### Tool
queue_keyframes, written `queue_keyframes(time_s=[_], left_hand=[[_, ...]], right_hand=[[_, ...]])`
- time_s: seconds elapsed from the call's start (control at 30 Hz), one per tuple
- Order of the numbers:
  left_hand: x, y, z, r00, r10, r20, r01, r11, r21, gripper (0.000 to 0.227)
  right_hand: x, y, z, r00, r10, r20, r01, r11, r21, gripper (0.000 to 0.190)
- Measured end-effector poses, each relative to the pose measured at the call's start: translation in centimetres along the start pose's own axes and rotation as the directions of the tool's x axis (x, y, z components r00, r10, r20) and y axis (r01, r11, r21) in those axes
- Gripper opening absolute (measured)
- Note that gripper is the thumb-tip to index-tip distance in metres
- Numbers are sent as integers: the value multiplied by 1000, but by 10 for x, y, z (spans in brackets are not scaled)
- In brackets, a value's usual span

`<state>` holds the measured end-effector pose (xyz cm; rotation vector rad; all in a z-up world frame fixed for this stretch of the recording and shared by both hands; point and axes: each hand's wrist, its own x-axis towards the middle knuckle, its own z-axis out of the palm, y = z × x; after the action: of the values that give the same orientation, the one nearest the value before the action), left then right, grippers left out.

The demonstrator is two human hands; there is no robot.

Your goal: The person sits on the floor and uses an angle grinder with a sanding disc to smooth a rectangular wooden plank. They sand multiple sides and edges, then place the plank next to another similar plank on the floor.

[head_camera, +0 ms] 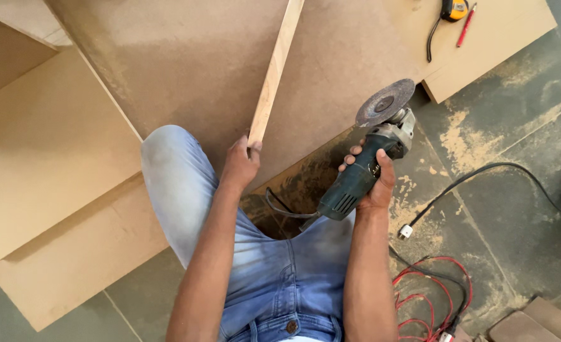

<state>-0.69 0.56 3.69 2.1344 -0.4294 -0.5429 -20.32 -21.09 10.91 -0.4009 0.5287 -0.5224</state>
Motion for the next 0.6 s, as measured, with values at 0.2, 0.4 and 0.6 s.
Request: queue_keyframes(time_s=[0.2,0.4,0.6], left_hand=[[-3,-3,15,993,-85,88,81,996,42,69],[-2,4,44,994,-61,-93,96,887,451,122],[5,10,33,987,-87,-138,144,863,485,124]], right_hand=[[3,1,-3,999,14,-28,-14,1000,15,53],[2,-2,-3,1000,-8,-23,8,1000,-10,52],[2,-6,-2,997,-27,-69,25,999,-30,50]])
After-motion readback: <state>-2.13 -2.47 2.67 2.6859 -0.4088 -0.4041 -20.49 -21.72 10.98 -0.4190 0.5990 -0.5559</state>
